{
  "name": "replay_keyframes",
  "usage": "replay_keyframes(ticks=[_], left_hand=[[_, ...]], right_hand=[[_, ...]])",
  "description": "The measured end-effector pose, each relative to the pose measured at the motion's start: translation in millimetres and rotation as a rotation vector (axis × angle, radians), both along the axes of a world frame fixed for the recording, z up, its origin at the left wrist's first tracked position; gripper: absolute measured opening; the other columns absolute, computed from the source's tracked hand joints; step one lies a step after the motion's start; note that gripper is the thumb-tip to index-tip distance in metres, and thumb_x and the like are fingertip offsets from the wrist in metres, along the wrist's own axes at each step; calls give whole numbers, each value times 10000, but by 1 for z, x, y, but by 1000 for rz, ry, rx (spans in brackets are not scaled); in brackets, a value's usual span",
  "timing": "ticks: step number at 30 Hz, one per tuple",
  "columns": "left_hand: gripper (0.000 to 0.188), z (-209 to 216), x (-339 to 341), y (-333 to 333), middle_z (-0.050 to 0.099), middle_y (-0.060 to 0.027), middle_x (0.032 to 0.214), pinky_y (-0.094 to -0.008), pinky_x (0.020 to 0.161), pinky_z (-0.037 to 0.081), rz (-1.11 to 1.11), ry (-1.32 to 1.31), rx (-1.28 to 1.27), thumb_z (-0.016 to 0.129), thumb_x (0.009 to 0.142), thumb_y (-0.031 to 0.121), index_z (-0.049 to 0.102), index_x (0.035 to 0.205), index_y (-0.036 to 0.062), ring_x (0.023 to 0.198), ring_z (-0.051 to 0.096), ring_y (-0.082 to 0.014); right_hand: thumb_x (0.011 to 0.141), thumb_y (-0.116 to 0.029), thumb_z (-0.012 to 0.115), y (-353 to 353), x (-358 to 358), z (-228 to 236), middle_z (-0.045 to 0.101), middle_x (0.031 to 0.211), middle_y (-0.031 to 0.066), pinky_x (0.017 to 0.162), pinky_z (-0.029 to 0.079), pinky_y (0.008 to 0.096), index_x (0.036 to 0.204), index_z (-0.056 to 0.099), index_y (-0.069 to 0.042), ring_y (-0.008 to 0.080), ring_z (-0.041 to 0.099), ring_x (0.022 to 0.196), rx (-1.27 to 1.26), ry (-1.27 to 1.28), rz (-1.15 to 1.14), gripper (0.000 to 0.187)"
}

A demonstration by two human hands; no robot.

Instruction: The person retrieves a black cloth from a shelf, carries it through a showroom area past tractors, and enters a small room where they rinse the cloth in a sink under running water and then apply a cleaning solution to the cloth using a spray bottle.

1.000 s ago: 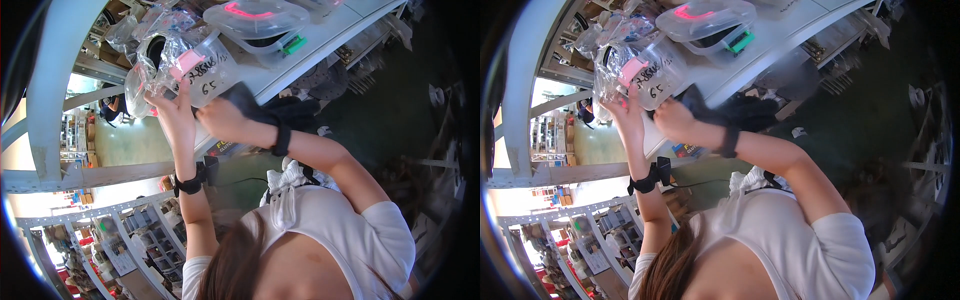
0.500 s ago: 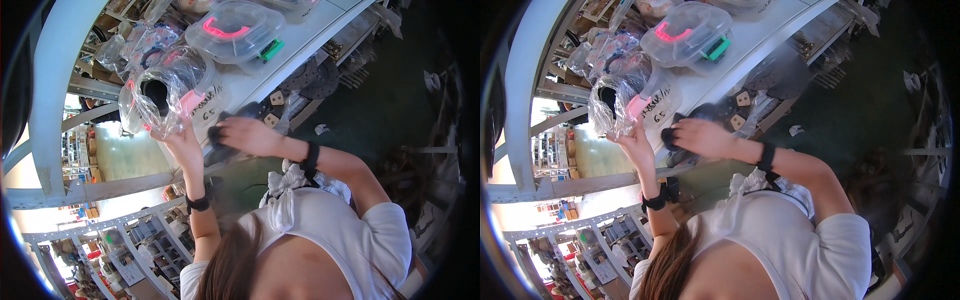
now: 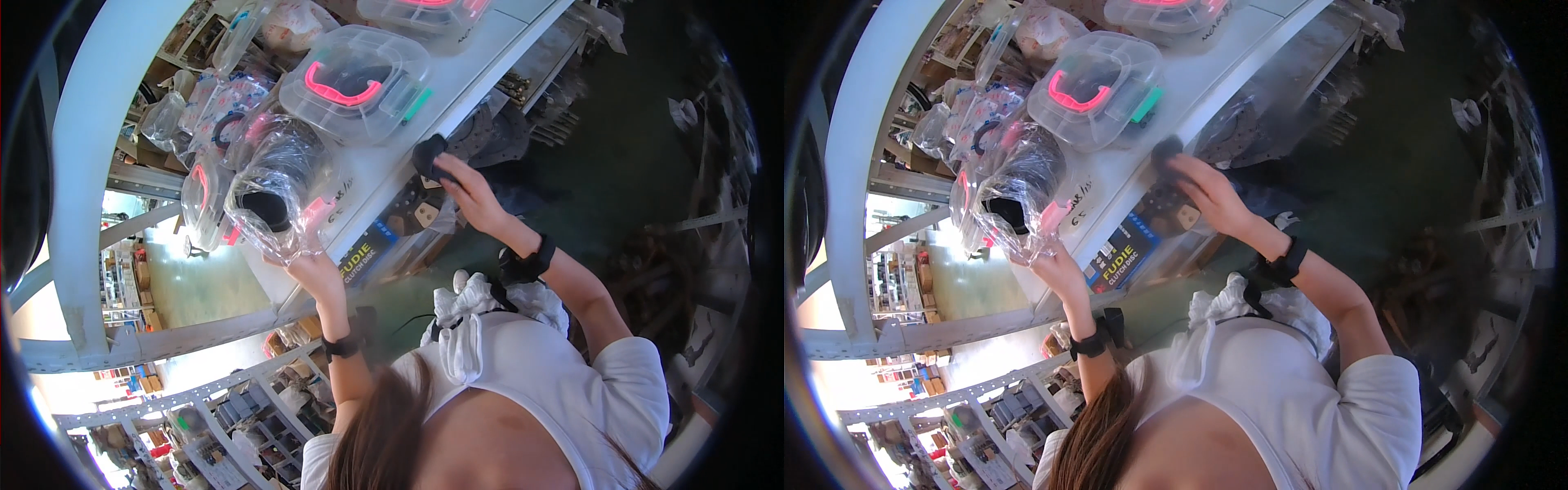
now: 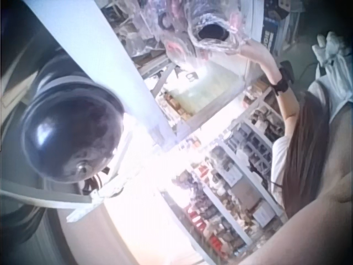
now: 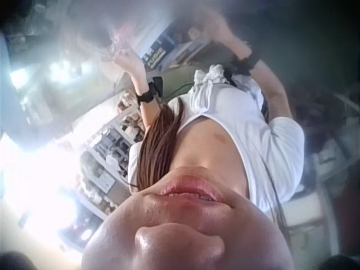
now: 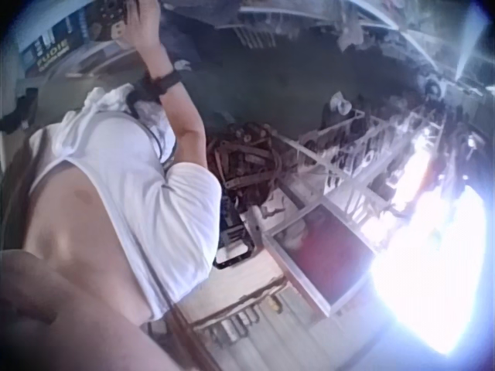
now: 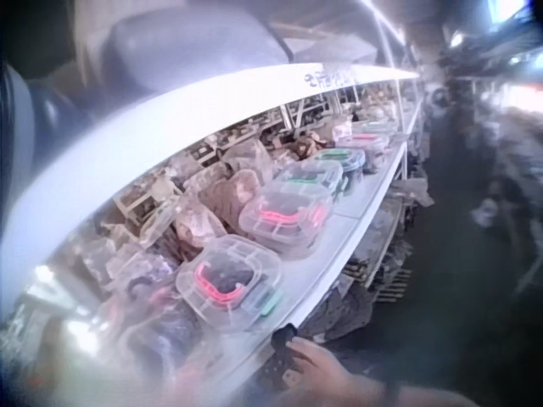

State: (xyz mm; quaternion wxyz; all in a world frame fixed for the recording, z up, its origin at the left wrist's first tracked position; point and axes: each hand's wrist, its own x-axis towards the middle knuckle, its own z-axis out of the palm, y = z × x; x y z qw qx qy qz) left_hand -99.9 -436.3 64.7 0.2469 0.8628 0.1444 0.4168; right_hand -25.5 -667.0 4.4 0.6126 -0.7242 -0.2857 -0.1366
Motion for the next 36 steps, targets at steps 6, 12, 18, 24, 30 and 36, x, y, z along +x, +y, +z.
replay_keyframes(ticks=[6,12,18,24,30,36], left_hand=[[475,-9,-4,10,360,-257,1121,-386,883,314,-18,92,131,531,825,88,279,1176,-109,1003,424,-330],[592,-24,-10,-8,283,-232,1200,-440,932,271,1,-287,261,604,767,74,240,1212,-69,1099,325,-334],[532,-57,-16,-5,300,-218,1206,-424,882,326,-238,-481,641,629,719,58,316,1138,-39,1098,328,-298],[446,-61,2,-64,547,-131,970,-359,785,415,-794,-72,238,685,630,80,513,1040,47,895,512,-287],[546,-46,32,-117,476,-172,1147,-370,830,404,-1014,127,146,646,673,61,437,1177,29,1012,484,-322],[516,-46,51,-134,449,-201,1169,-369,877,377,-1071,157,-86,600,744,84,388,1203,-15,1048,459,-356]], right_hand=[[894,-105,426,-17,6,8,485,1174,53,910,328,209,1194,435,6,135,453,1057,477,426,45,320],[890,-115,446,-22,-7,12,497,1157,57,912,330,203,1212,426,4,122,457,1048,701,415,24,344],[887,-108,453,-34,-21,20,511,1107,35,871,342,188,1219,428,-5,88,457,1000,631,313,-11,349],[878,-101,471,-52,-34,17,529,1068,31,848,354,171,1200,449,-1,80,476,966,687,314,-153,338],[873,-101,475,-50,-44,28,525,1071,34,834,364,178,1187,459,-2,77,476,962,764,325,-128,329],[852,-62,460,-44,-37,42,492,1164,87,873,356,239,1165,458,17,139,460,1042,348,238,-225,322]])
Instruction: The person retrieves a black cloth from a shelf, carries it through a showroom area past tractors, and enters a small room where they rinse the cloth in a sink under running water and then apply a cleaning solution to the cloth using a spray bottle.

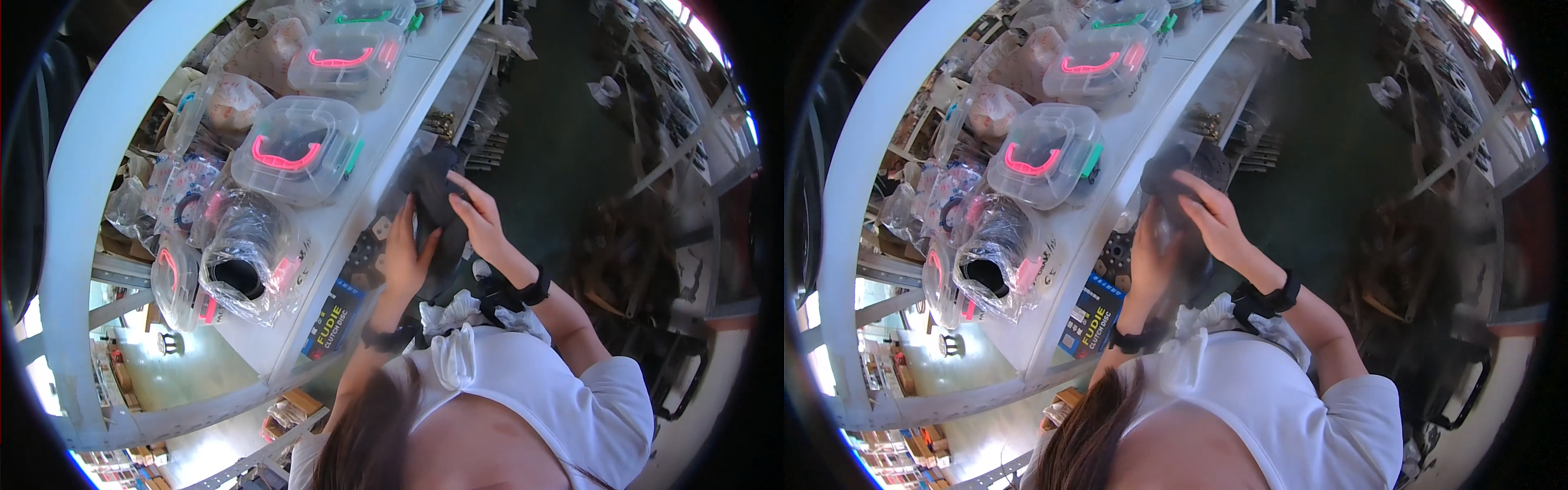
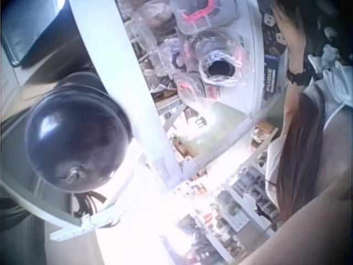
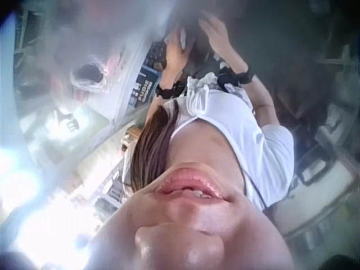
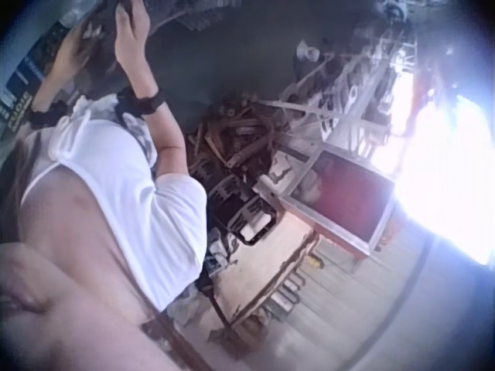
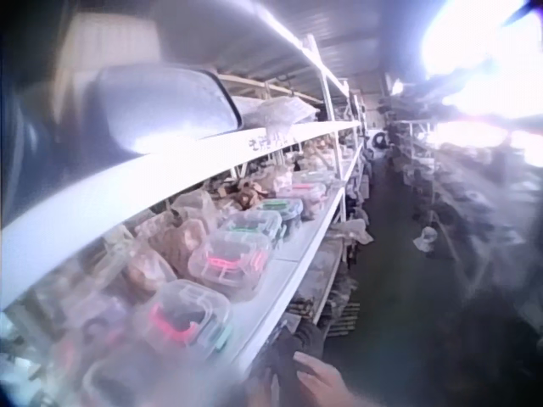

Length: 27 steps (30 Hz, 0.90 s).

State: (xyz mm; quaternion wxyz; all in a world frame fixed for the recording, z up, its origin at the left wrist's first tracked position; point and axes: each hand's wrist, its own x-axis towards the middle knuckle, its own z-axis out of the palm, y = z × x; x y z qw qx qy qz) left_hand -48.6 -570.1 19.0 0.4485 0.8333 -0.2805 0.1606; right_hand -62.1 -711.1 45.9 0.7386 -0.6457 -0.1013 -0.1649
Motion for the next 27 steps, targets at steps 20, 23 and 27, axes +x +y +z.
replay_keyframes(ticks=[20,23,27], left_hand=[[150,46,27,-63,591,-61,779,-219,638,428,407,359,-519,605,763,61,561,867,-39,712,531,-87],[169,45,21,-61,579,-77,805,-241,645,434,551,185,-336,630,737,62,563,867,-21,716,542,-127],[333,47,17,-55,538,-108,932,-303,782,406,970,-115,-109,693,690,93,520,956,-8,859,517,-201]], right_hand=[[754,-69,614,-61,101,-1,483,1141,104,905,333,275,1209,394,20,164,448,1053,38,-15,507,513],[752,-67,624,-55,112,-4,527,1064,85,849,376,260,1166,444,12,117,475,968,36,-91,625,458],[755,-50,621,-54,118,-14,594,927,67,763,423,239,1062,526,11,94,521,844,27,120,481,327]])
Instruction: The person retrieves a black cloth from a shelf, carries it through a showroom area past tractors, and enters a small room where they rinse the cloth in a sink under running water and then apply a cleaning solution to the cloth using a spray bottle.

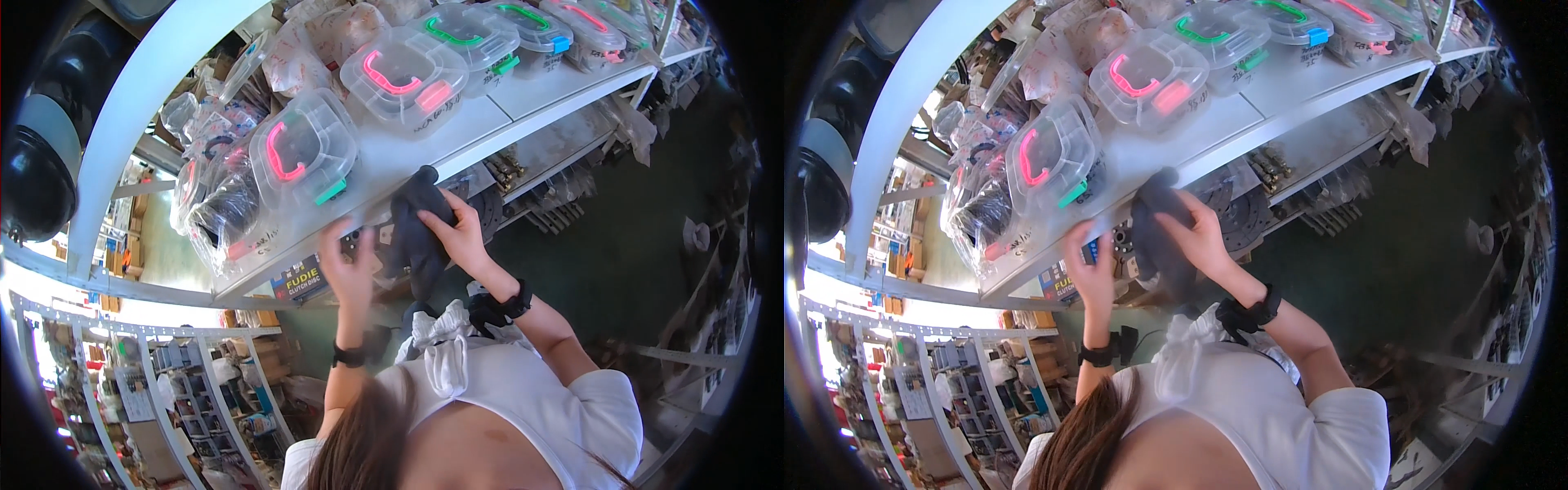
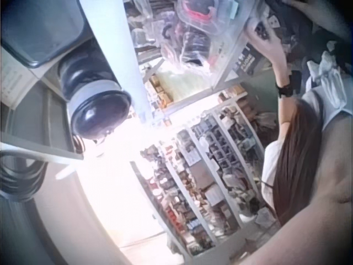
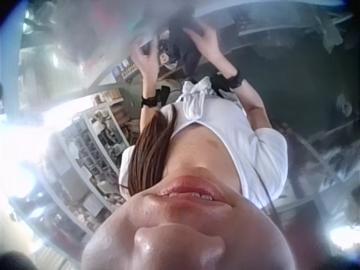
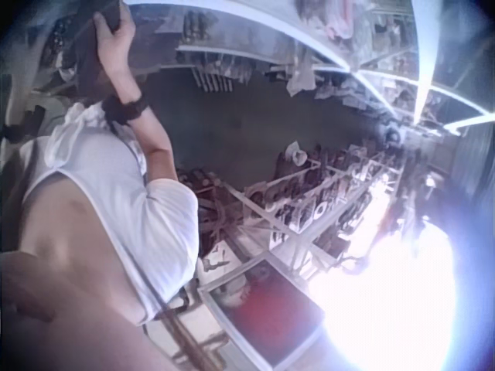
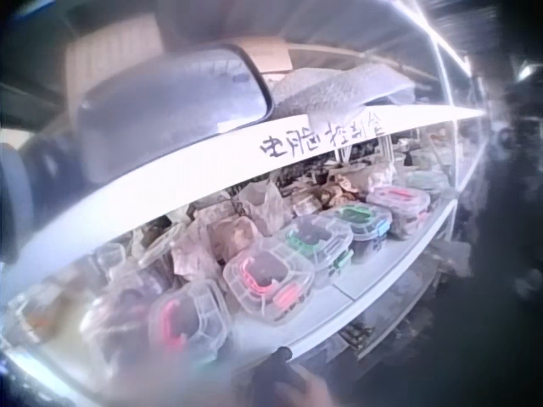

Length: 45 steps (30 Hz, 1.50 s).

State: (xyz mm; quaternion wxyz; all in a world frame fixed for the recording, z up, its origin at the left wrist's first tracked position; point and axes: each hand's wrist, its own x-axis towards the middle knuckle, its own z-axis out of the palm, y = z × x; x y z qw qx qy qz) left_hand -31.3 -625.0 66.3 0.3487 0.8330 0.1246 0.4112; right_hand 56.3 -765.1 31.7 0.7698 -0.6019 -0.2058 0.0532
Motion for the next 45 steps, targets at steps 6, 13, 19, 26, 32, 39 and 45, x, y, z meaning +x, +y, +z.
replay_keyframes(ticks=[6,13,19,26,32,39,45], left_hand=[[663,-9,24,33,460,-182,1115,-332,872,369,264,-154,-27,725,672,139,351,1185,-52,1021,459,-228],[689,9,48,60,472,-154,1126,-338,888,342,116,56,2,760,616,213,400,1153,-24,1039,458,-260],[483,31,63,80,556,-134,1023,-311,861,365,28,-73,35,745,627,173,537,1011,-35,949,517,-220],[453,42,60,87,597,-113,960,-286,806,401,-128,20,-184,739,629,176,554,991,-24,876,559,-193],[470,52,64,79,591,-104,977,-280,816,400,-43,93,9,742,647,184,548,1013,-37,889,548,-166],[460,51,67,70,588,-145,993,-304,847,382,-24,-8,33,727,657,180,538,1014,-40,914,549,-219],[421,42,61,84,566,-109,1009,-280,797,425,-105,-1,-122,708,681,70,511,1028,-62,891,547,-166]], right_hand=[[778,-12,578,-16,10,1,582,849,15,687,426,202,1036,521,29,58,499,756,121,112,-88,267],[778,-15,555,-29,41,28,555,881,124,739,411,259,1025,507,29,202,539,796,-65,-257,-433,255],[695,25,530,0,48,43,548,871,113,653,450,353,1005,545,-11,315,536,795,-434,-608,-378,312],[708,-80,491,67,49,23,572,992,108,839,401,353,957,571,-16,240,543,885,-989,-1035,-458,269],[705,-127,508,92,64,24,574,988,111,807,407,352,885,592,-44,259,533,947,-1072,-1003,-156,216],[722,-179,489,137,12,33,565,1053,112,910,318,457,925,629,-71,266,446,1068,-1017,-1074,252,269],[706,-163,525,122,-14,32,524,1114,117,932,314,465,1047,549,-28,279,433,1103,-822,-1022,249,367]])
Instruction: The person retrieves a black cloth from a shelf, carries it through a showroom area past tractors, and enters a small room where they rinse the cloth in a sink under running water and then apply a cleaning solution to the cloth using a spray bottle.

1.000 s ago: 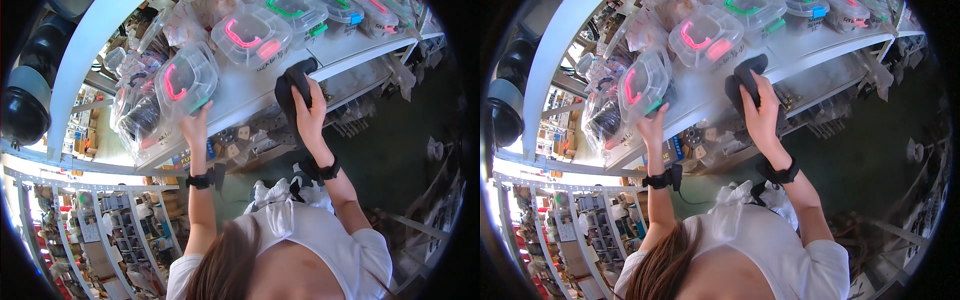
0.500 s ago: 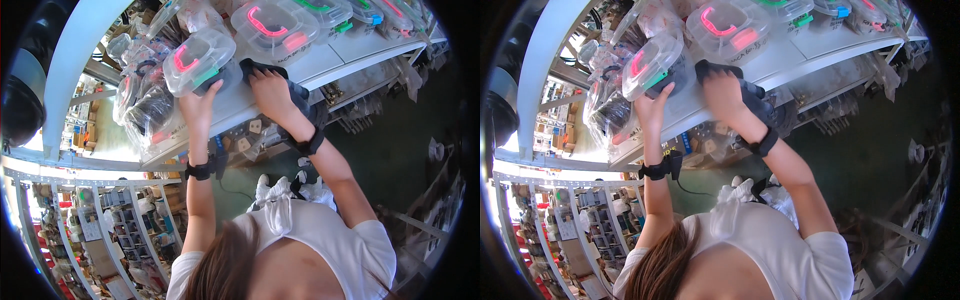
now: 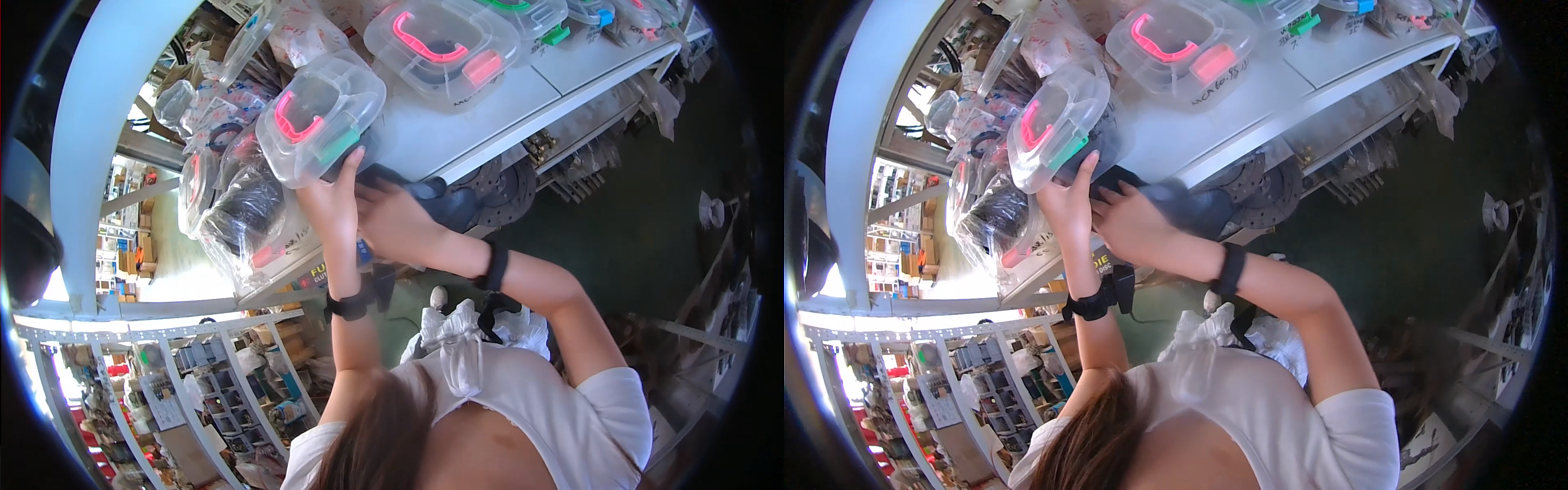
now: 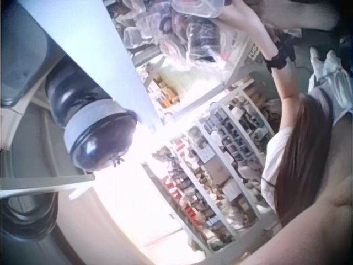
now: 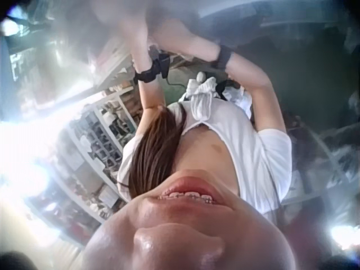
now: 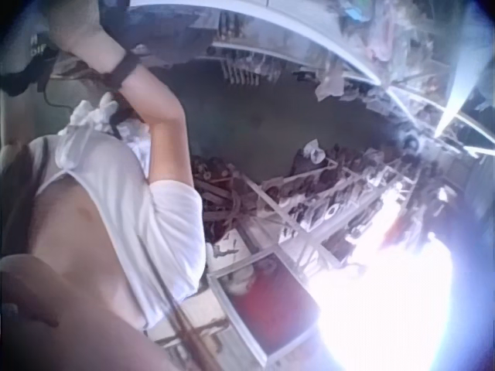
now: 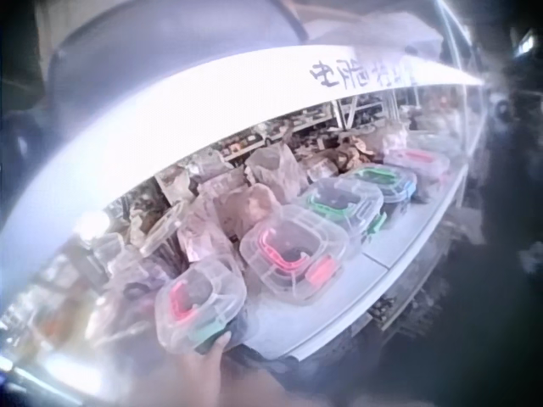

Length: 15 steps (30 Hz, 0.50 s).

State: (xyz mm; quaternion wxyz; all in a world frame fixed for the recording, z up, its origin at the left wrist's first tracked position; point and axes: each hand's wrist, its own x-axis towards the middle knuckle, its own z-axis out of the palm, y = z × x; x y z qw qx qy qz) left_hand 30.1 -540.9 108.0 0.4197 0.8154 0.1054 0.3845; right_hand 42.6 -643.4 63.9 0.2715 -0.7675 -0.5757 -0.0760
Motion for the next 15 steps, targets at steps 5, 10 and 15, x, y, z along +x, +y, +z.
replay_keyframes(ticks=[5,10,15], left_hand=[[403,-1,1,-1,588,-97,1011,-304,864,369,-38,-59,-82,715,659,89,550,1011,-17,941,535,-187],[414,3,2,-5,588,-98,1013,-303,863,371,-81,-137,-71,710,657,72,543,1024,-21,947,538,-177],[418,3,2,-3,584,-102,990,-280,837,393,-27,-65,73,712,672,72,528,1026,-51,915,537,-166]], right_hand=[[676,-87,526,-66,25,-4,549,1091,87,880,403,352,999,564,-56,240,512,1028,135,-77,-241,327],[796,-234,524,-71,54,-1,487,1185,135,965,319,397,1071,533,-15,288,437,1124,86,-92,-431,352],[781,-264,528,-32,36,-3,549,1023,121,914,366,381,971,561,-26,293,485,1037,141,-176,-325,306]])
